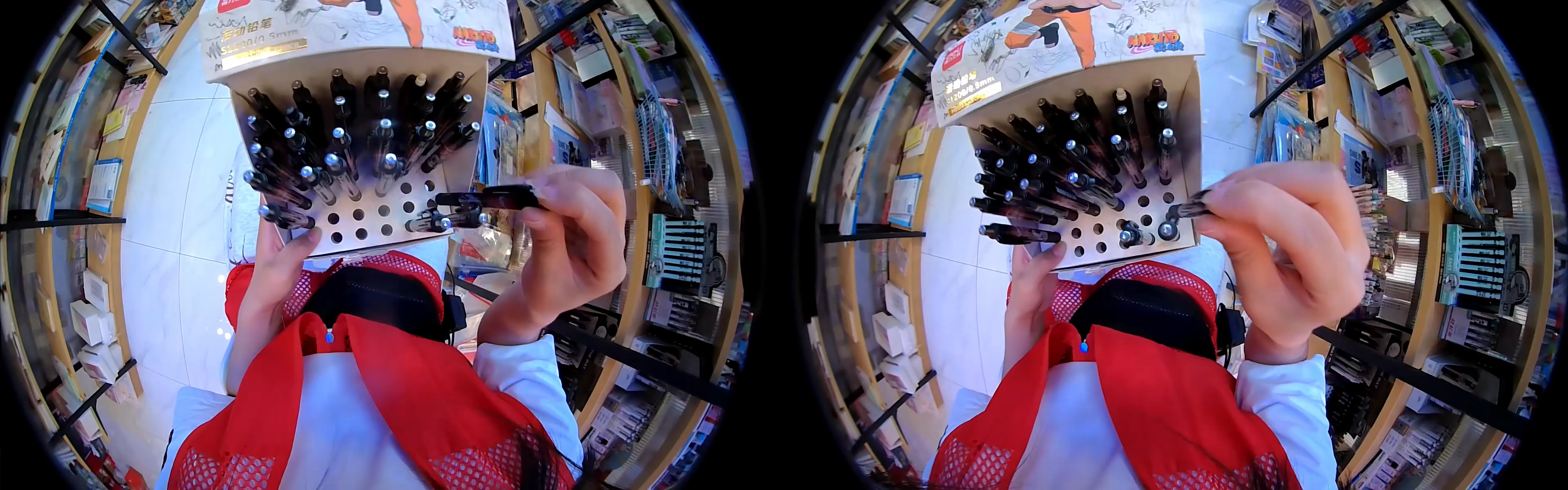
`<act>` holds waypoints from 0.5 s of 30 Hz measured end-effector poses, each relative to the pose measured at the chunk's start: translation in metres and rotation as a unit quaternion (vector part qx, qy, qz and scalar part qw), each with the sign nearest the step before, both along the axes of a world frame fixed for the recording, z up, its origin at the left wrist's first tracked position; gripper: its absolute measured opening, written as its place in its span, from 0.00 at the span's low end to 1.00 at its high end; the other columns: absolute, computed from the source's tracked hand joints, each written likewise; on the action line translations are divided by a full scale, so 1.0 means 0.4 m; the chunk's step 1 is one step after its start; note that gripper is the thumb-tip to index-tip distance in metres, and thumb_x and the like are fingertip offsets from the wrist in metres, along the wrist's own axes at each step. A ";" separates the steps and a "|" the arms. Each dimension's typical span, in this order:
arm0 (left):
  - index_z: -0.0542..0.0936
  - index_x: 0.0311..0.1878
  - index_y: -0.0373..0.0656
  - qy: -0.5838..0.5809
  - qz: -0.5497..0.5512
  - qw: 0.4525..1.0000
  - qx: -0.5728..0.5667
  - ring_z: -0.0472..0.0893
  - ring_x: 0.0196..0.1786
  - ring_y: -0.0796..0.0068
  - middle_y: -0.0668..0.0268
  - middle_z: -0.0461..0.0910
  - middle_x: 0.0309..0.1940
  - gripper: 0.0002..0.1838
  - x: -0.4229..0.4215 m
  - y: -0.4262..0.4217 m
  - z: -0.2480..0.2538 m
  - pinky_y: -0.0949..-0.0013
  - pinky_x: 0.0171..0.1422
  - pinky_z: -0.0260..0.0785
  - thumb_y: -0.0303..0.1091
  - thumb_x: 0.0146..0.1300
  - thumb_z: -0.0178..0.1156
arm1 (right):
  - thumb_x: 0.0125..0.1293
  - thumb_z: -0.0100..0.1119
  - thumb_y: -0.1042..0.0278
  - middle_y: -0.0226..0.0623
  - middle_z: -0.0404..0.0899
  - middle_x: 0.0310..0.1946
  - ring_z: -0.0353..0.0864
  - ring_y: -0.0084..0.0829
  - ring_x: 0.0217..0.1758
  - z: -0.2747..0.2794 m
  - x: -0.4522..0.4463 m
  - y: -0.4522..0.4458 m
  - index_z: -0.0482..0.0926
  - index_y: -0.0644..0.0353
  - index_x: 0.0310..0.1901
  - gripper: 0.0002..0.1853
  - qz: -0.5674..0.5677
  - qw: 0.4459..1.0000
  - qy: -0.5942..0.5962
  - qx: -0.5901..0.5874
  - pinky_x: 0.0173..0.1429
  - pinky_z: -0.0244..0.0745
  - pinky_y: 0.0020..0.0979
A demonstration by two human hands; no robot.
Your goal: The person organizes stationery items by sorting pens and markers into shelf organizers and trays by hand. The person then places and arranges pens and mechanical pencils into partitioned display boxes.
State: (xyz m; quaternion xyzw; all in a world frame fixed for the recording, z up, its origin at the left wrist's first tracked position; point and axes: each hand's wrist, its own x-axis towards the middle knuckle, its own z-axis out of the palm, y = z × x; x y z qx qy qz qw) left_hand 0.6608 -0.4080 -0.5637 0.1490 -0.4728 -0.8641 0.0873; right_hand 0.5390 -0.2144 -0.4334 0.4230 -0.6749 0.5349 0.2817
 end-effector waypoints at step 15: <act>0.51 0.68 0.42 0.013 0.045 0.998 0.035 0.68 0.62 0.61 0.55 0.65 0.60 0.38 -0.018 -0.002 -0.028 0.59 0.67 0.61 0.20 0.52 0.52 | 0.45 0.67 0.83 0.33 0.77 0.25 0.77 0.26 0.27 -0.043 -0.059 -0.063 0.82 0.63 0.32 0.10 0.080 0.977 -0.126 0.151 0.31 0.70 0.24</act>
